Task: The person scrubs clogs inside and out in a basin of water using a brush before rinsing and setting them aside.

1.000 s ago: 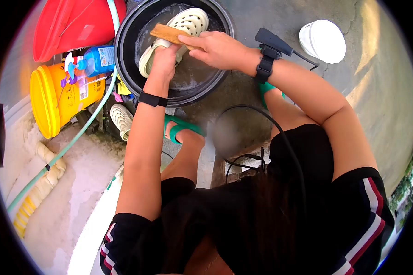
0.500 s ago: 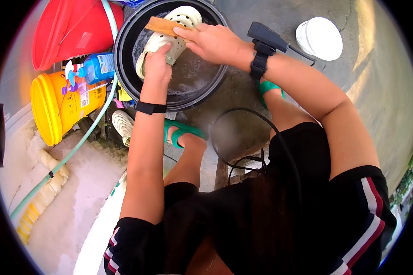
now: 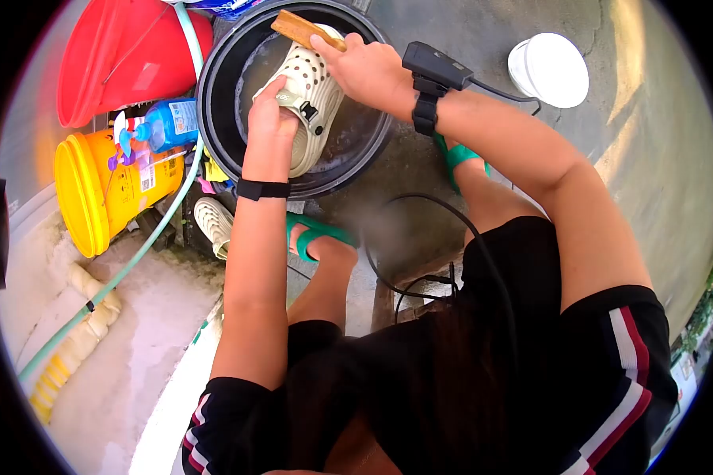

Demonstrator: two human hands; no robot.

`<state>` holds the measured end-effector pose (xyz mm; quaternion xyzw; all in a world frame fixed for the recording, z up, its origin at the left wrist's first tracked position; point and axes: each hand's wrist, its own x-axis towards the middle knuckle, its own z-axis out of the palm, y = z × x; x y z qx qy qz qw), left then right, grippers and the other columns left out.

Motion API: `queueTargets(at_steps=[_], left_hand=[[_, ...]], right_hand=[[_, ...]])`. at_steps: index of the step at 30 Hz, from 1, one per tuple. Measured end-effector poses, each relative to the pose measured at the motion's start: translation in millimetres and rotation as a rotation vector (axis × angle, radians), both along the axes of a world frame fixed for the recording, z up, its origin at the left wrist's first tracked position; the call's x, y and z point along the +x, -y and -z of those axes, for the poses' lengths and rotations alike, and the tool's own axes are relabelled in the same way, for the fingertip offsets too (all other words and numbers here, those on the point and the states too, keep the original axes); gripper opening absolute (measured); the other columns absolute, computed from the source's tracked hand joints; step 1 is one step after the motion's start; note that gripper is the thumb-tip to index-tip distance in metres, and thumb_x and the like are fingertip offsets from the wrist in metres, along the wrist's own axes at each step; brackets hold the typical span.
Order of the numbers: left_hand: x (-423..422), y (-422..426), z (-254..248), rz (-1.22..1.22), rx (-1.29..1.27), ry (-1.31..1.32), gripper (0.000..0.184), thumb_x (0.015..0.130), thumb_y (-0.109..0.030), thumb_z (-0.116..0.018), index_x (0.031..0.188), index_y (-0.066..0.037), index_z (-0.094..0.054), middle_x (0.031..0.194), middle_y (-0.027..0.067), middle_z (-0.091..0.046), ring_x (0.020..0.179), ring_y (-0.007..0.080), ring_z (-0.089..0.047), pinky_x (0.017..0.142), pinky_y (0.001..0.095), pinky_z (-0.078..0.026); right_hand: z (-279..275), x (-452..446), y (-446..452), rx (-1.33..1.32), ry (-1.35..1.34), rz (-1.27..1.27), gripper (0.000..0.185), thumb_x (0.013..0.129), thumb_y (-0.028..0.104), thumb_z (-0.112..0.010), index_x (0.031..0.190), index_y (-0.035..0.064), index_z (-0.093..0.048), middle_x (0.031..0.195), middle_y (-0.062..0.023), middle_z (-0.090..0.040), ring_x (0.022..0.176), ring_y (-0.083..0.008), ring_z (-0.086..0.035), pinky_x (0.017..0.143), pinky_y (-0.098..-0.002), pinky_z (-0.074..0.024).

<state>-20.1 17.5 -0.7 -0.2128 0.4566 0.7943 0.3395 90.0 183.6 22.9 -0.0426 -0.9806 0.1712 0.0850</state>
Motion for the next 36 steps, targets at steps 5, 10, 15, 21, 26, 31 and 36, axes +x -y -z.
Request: queueTargets(at_steps=[5, 10, 15, 21, 26, 31, 36], left_hand=[[-26, 22, 26, -0.041, 0.011, -0.068, 0.035, 0.094, 0.002, -0.053, 0.126, 0.013, -0.055, 0.12, 0.0248, -0.065, 0.105, 0.0369, -0.068, 0.093, 0.046, -0.056], [-11, 12, 24, -0.078, -0.09, -0.163, 0.033, 0.093, 0.003, -0.055, 0.125, 0.014, -0.055, 0.12, 0.0237, -0.065, 0.103, 0.0345, -0.069, 0.09, 0.0435, -0.057], [-25, 26, 22, -0.139, -0.119, -0.132, 0.031, 0.092, 0.004, -0.058, 0.121, 0.015, -0.057, 0.118, 0.0243, -0.066, 0.1, 0.0352, -0.07, 0.086, 0.0438, -0.058], [7, 8, 21, 0.059, -0.142, -0.218, 0.029, 0.09, 0.002, -0.061, 0.117, 0.013, -0.06, 0.111, 0.0195, -0.068, 0.096, 0.0301, -0.07, 0.081, 0.0404, -0.057], [-10, 20, 18, -0.081, -0.197, -0.178, 0.04, 0.095, 0.001, -0.053, 0.133, 0.014, -0.049, 0.127, 0.0269, -0.061, 0.109, 0.0386, -0.067, 0.094, 0.0479, -0.056], [-17, 22, 31, -0.124, -0.178, -0.12, 0.04, 0.096, -0.001, -0.055, 0.134, 0.012, -0.049, 0.129, 0.0234, -0.061, 0.11, 0.0365, -0.066, 0.093, 0.0474, -0.056], [-32, 31, 41, -0.127, -0.15, -0.059, 0.04, 0.095, -0.002, -0.057, 0.132, 0.011, -0.052, 0.128, 0.0232, -0.062, 0.109, 0.0359, -0.067, 0.093, 0.0466, -0.056]], right_hand=[[-7, 36, 8, -0.077, 0.058, -0.078, 0.054, 0.095, 0.021, -0.059, 0.147, 0.0149, -0.044, 0.084, -0.0202, -0.06, 0.056, -0.0349, -0.064, 0.051, -0.0439, -0.055], [10, -22, 8, 0.01, 0.086, -0.032, 0.056, 0.093, 0.019, -0.058, 0.147, 0.0154, -0.043, 0.09, -0.0248, -0.061, 0.062, -0.038, -0.066, 0.056, -0.0461, -0.056], [-14, 31, 18, -0.157, 0.151, -0.114, 0.058, 0.094, 0.019, -0.058, 0.15, 0.016, -0.041, 0.095, -0.0253, -0.061, 0.064, -0.0398, -0.066, 0.059, -0.0464, -0.0568], [18, -40, 9, -0.06, 0.143, 0.018, 0.05, 0.095, 0.023, -0.054, 0.144, 0.0136, -0.048, 0.087, -0.0227, -0.066, 0.075, -0.042, -0.067, 0.069, -0.0493, -0.0568], [4, -32, -2, -0.154, 0.043, 0.072, 0.046, 0.096, 0.027, -0.055, 0.139, 0.0101, -0.053, 0.089, -0.0249, -0.068, 0.079, -0.0425, -0.068, 0.074, -0.0512, -0.0559], [18, -17, 2, -0.098, 0.482, 0.032, 0.032, 0.091, 0.015, -0.055, 0.117, 0.0023, -0.067, 0.083, -0.0242, -0.071, 0.08, -0.0403, -0.071, 0.069, -0.0497, -0.058], [-3, 9, 1, -0.182, 0.288, 0.047, 0.041, 0.094, 0.02, -0.057, 0.133, 0.0094, -0.056, 0.088, -0.0233, -0.068, 0.078, -0.0429, -0.068, 0.07, -0.0515, -0.0564]])
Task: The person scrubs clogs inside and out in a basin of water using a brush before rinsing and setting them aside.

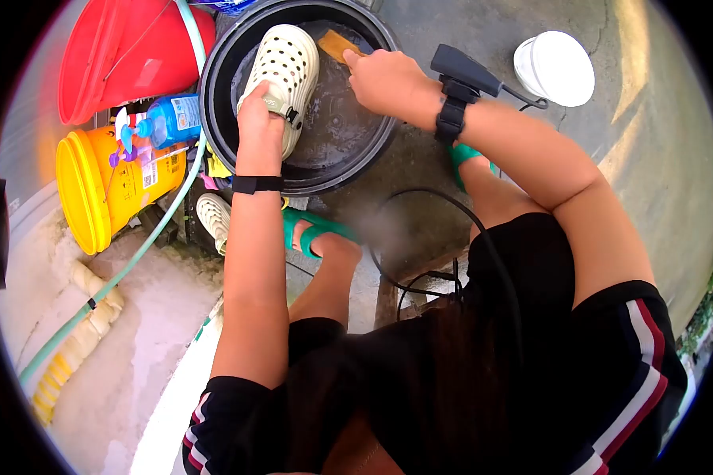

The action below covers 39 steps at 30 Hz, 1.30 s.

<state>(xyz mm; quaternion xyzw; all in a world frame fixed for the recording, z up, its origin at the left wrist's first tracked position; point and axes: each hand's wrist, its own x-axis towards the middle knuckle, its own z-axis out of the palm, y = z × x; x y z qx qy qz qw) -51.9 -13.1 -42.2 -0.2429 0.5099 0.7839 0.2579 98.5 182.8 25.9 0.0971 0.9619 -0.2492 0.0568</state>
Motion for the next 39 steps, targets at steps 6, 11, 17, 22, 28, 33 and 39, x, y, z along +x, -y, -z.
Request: queueTargets(at_steps=[6, 11, 17, 22, 28, 33, 39], left_hand=[[10, -12, -2, 0.016, -0.013, 0.08, 0.039, 0.093, 0.0, -0.055, 0.13, 0.011, -0.054, 0.125, 0.0232, -0.063, 0.111, 0.0365, -0.066, 0.095, 0.0479, -0.054], [8, -7, -15, 0.019, 0.047, 0.15, 0.039, 0.092, -0.001, -0.054, 0.129, 0.012, -0.054, 0.124, 0.0248, -0.063, 0.11, 0.0391, -0.065, 0.097, 0.0496, -0.053], [19, -8, -14, 0.095, 0.054, 0.053, 0.04, 0.093, -0.002, -0.052, 0.13, 0.013, -0.052, 0.124, 0.0268, -0.062, 0.11, 0.0412, -0.065, 0.097, 0.052, -0.053], [7, -8, -30, 0.032, 0.069, 0.092, 0.038, 0.093, -0.001, -0.052, 0.127, 0.014, -0.054, 0.122, 0.0272, -0.063, 0.108, 0.0412, -0.066, 0.095, 0.0514, -0.054], [18, -13, -18, 0.145, -0.012, -0.096, 0.038, 0.09, 0.001, -0.056, 0.125, 0.015, -0.056, 0.118, 0.0251, -0.066, 0.103, 0.039, -0.069, 0.092, 0.0477, -0.056], [20, -13, -36, 0.098, -0.147, -0.138, 0.038, 0.091, 0.0, -0.057, 0.124, 0.017, -0.055, 0.118, 0.0256, -0.065, 0.101, 0.0372, -0.069, 0.089, 0.0452, -0.057], [5, -9, -15, -0.036, -0.029, -0.179, 0.04, 0.094, -0.002, -0.057, 0.131, 0.014, -0.051, 0.124, 0.0232, -0.063, 0.105, 0.0344, -0.068, 0.089, 0.0454, -0.057]], right_hand=[[14, -12, 2, -0.025, -0.248, 0.012, 0.053, 0.096, 0.023, -0.059, 0.147, 0.0161, -0.045, 0.089, -0.0222, -0.064, 0.074, -0.0421, -0.065, 0.068, -0.0506, -0.0549], [16, -17, 1, -0.051, -0.311, -0.057, 0.06, 0.096, 0.022, -0.06, 0.153, 0.021, -0.039, 0.083, -0.0202, -0.059, 0.07, -0.0416, -0.063, 0.066, -0.0494, -0.0552], [13, -15, -1, -0.018, -0.271, -0.036, 0.055, 0.097, 0.022, -0.057, 0.15, 0.0203, -0.043, 0.086, -0.0217, -0.062, 0.074, -0.0417, -0.065, 0.07, -0.0494, -0.0561], [-1, -36, 8, -0.023, -0.312, -0.022, 0.048, 0.096, 0.025, -0.057, 0.142, 0.0121, -0.049, 0.085, -0.0235, -0.067, 0.075, -0.0414, -0.068, 0.067, -0.0492, -0.0571], [3, -21, -3, -0.104, -0.207, 0.013, 0.05, 0.096, 0.025, -0.056, 0.145, 0.0144, -0.05, 0.082, -0.0258, -0.065, 0.075, -0.0449, -0.064, 0.072, -0.051, -0.0535], [16, -48, -12, -0.106, -0.216, 0.019, 0.046, 0.095, 0.025, -0.056, 0.138, 0.009, -0.054, 0.083, -0.0227, -0.07, 0.079, -0.042, -0.068, 0.073, -0.0515, -0.0548], [0, -2, -9, 0.074, 0.145, -0.077, 0.042, 0.095, 0.022, -0.056, 0.135, 0.0104, -0.055, 0.081, -0.0224, -0.069, 0.078, -0.043, -0.067, 0.07, -0.0526, -0.055]])
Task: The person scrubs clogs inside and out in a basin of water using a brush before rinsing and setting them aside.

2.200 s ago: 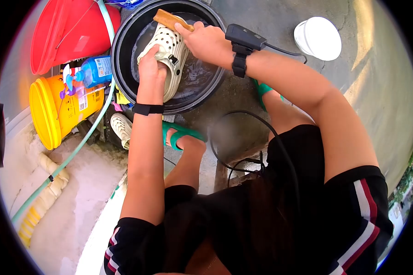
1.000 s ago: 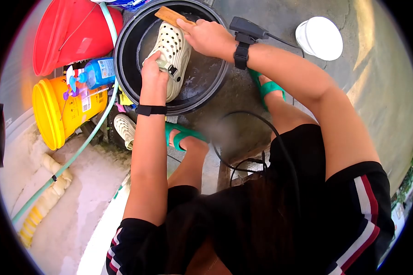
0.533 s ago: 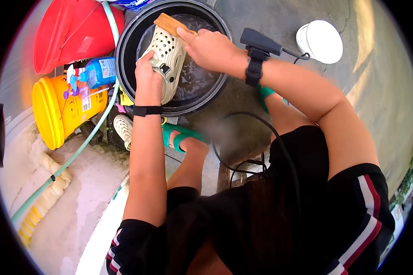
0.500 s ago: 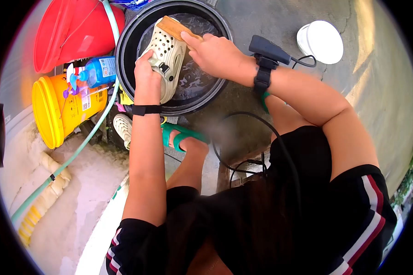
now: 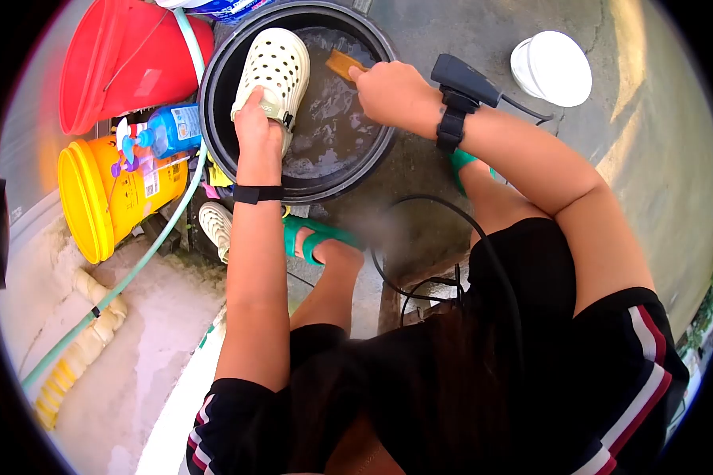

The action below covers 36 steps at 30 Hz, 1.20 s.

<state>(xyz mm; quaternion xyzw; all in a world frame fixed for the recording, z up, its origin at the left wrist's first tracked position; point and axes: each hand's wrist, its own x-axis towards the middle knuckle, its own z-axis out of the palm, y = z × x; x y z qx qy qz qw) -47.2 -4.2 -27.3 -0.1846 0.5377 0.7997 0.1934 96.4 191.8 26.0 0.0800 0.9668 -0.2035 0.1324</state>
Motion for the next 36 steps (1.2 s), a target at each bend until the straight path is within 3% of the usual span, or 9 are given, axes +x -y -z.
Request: queueTargets(at_steps=[2, 9, 13, 18, 21, 24, 27, 31, 36], left_hand=[[5, 0, 11, 0.015, 0.029, 0.016, 0.045, 0.094, -0.001, -0.06, 0.136, 0.008, -0.049, 0.13, 0.0205, -0.061, 0.111, 0.0337, -0.066, 0.092, 0.0453, -0.056], [28, -12, 0, 0.047, -0.01, 0.048, 0.039, 0.094, 0.0, -0.059, 0.13, 0.012, -0.053, 0.126, 0.0221, -0.063, 0.109, 0.0331, -0.067, 0.093, 0.0448, -0.055], [42, -19, 2, 0.086, 0.056, -0.025, 0.035, 0.093, 0.001, -0.058, 0.126, 0.012, -0.056, 0.122, 0.0211, -0.065, 0.104, 0.031, -0.068, 0.088, 0.041, -0.056], [43, -24, -7, 0.08, -0.006, 0.018, 0.028, 0.092, 0.001, -0.06, 0.118, 0.01, -0.061, 0.115, 0.0187, -0.068, 0.097, 0.0281, -0.07, 0.083, 0.0381, -0.057], [40, -16, -7, 0.125, 0.05, 0.0, 0.029, 0.093, 0.0, -0.06, 0.121, 0.009, -0.059, 0.117, 0.0181, -0.067, 0.101, 0.0283, -0.068, 0.086, 0.0386, -0.055], [37, -13, -6, 0.23, 0.046, 0.015, 0.04, 0.096, 0.001, -0.055, 0.135, 0.006, -0.051, 0.13, 0.017, -0.062, 0.115, 0.0288, -0.064, 0.098, 0.0398, -0.052], [38, -16, -16, 0.225, -0.012, 0.004, 0.04, 0.095, 0.002, -0.055, 0.134, 0.006, -0.053, 0.127, 0.0149, -0.063, 0.114, 0.0268, -0.064, 0.097, 0.0387, -0.051], [52, -9, -3, 0.34, -0.212, -0.118, 0.036, 0.093, -0.003, -0.063, 0.128, 0.006, -0.059, 0.122, 0.0105, -0.067, 0.112, 0.0209, -0.064, 0.095, 0.033, -0.05], [47, -11, -16, 0.619, -0.242, -0.045, 0.041, 0.095, -0.015, -0.064, 0.129, 0.007, -0.06, 0.127, 0.0118, -0.065, 0.115, 0.0207, -0.061, 0.1, 0.0322, -0.044]], right_hand=[[-6, -2, 2, -0.006, 0.049, -0.027, 0.042, 0.095, 0.022, -0.057, 0.135, 0.011, -0.055, 0.08, -0.0221, -0.069, 0.078, -0.0421, -0.067, 0.07, -0.0521, -0.0553], [-22, 17, 17, -0.12, -0.337, 0.074, 0.052, 0.095, 0.023, -0.061, 0.145, 0.016, -0.049, 0.081, -0.018, -0.062, 0.071, -0.0393, -0.065, 0.066, -0.0485, -0.0555], [1, -17, 12, -0.058, -0.341, 0.04, 0.055, 0.095, 0.023, -0.06, 0.147, 0.0154, -0.045, 0.083, -0.0218, -0.064, 0.075, -0.0414, -0.065, 0.069, -0.0497, -0.0546], [5, -6, 48, -0.34, -0.434, -0.041, 0.058, 0.094, 0.022, -0.061, 0.148, 0.0153, -0.043, 0.088, -0.0241, -0.064, 0.077, -0.0453, -0.065, 0.073, -0.0529, -0.0546], [4, -13, 19, -0.095, -0.366, -0.035, 0.059, 0.094, 0.022, -0.062, 0.149, 0.0193, -0.042, 0.089, -0.0212, -0.065, 0.071, -0.0424, -0.066, 0.064, -0.0514, -0.0558], [8, -15, 19, -0.145, -0.401, 0.014, 0.057, 0.095, 0.022, -0.061, 0.149, 0.0174, -0.043, 0.087, -0.0228, -0.065, 0.076, -0.0425, -0.066, 0.069, -0.0501, -0.0556], [-2, 0, 41, -0.412, -0.425, -0.089, 0.054, 0.095, 0.021, -0.06, 0.146, 0.0142, -0.046, 0.088, -0.0244, -0.066, 0.078, -0.0443, -0.065, 0.072, -0.0512, -0.0541], [7, -26, 5, -0.121, -0.351, 0.039, 0.051, 0.095, 0.023, -0.058, 0.144, 0.0119, -0.048, 0.087, -0.0261, -0.067, 0.08, -0.0448, -0.066, 0.071, -0.0532, -0.0537], [29, -29, 2, -0.153, -0.265, 0.059, 0.047, 0.096, 0.023, -0.055, 0.141, 0.0079, -0.052, 0.081, -0.026, -0.068, 0.078, -0.044, -0.066, 0.072, -0.0526, -0.0533]])
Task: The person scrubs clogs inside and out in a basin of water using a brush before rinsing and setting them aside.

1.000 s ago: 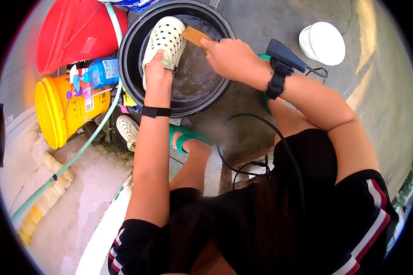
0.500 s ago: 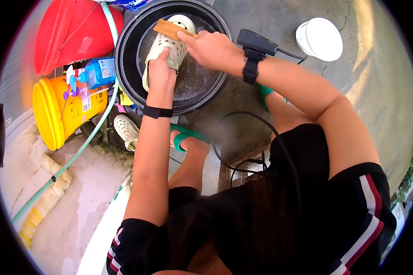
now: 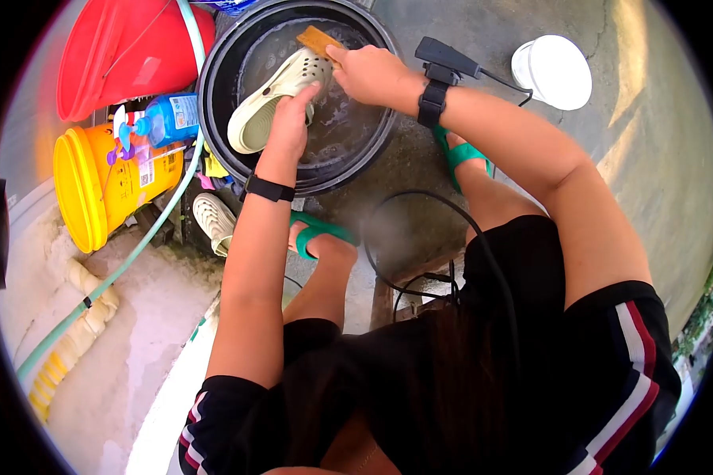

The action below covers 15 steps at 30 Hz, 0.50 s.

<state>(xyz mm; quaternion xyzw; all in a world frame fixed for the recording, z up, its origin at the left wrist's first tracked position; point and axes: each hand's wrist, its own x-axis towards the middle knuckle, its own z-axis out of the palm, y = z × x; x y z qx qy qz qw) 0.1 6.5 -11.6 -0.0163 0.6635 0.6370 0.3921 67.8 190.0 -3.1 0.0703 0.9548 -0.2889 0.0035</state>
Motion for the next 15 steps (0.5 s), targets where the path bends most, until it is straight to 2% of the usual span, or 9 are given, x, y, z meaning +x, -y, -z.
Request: queueTargets(at_steps=[1, 4, 6, 8, 12, 15], left_hand=[[-2, 1, 7, -0.065, 0.044, 0.098, 0.043, 0.095, -0.018, -0.063, 0.131, 0.007, -0.059, 0.129, 0.0123, -0.064, 0.118, 0.021, -0.06, 0.102, 0.0327, -0.043], [-8, 14, 11, -0.042, -0.027, 0.108, 0.043, 0.095, -0.016, -0.062, 0.131, 0.007, -0.058, 0.131, 0.0118, -0.064, 0.119, 0.0207, -0.059, 0.102, 0.0333, -0.043], [-13, 27, 11, 0.036, -0.005, 0.099, 0.044, 0.094, -0.012, -0.063, 0.134, 0.006, -0.056, 0.133, 0.0121, -0.063, 0.12, 0.0214, -0.059, 0.103, 0.0338, -0.043], [-20, 32, 10, 0.112, 0.026, 0.08, 0.046, 0.093, -0.008, -0.063, 0.136, 0.006, -0.054, 0.134, 0.0124, -0.062, 0.121, 0.022, -0.059, 0.104, 0.0342, -0.043], [-26, 29, 5, -0.169, 0.218, 0.089, 0.04, 0.093, -0.002, -0.061, 0.132, 0.004, -0.055, 0.128, 0.0128, -0.063, 0.114, 0.0242, -0.063, 0.1, 0.035, -0.048], [-28, 33, 6, -0.086, 0.161, 0.049, 0.035, 0.094, -0.002, -0.06, 0.129, 0.002, -0.058, 0.125, 0.0118, -0.064, 0.111, 0.0228, -0.064, 0.097, 0.0346, -0.05]], right_hand=[[1, 7, 6, -0.018, 0.022, -0.013, 0.048, 0.096, 0.023, -0.055, 0.141, 0.0079, -0.052, 0.081, -0.0263, -0.067, 0.078, -0.044, -0.066, 0.073, -0.0523, -0.0533], [-5, 14, 6, -0.059, 0.064, -0.002, 0.05, 0.094, 0.025, -0.057, 0.142, 0.0094, -0.053, 0.084, -0.0258, -0.068, 0.08, -0.0434, -0.067, 0.076, -0.0507, -0.0537], [-11, 9, -3, -0.102, 0.047, 0.003, 0.049, 0.094, 0.025, -0.058, 0.141, 0.0103, -0.055, 0.086, -0.0248, -0.069, 0.08, -0.0432, -0.067, 0.076, -0.0499, -0.0539], [-27, 12, -4, -0.145, 0.038, 0.011, 0.049, 0.095, 0.024, -0.058, 0.142, 0.0155, -0.054, 0.087, -0.0228, -0.069, 0.079, -0.0419, -0.067, 0.076, -0.0468, -0.0541], [-35, 32, 7, -0.282, 0.04, -0.082, 0.049, 0.096, 0.022, -0.057, 0.145, 0.0201, -0.052, 0.092, -0.0241, -0.069, 0.08, -0.04, -0.067, 0.075, -0.0449, -0.0533], [-30, 43, 11, -0.394, 0.081, -0.143, 0.051, 0.097, 0.021, -0.056, 0.147, 0.0194, -0.049, 0.095, -0.0257, -0.068, 0.082, -0.041, -0.066, 0.076, -0.0459, -0.0525]])
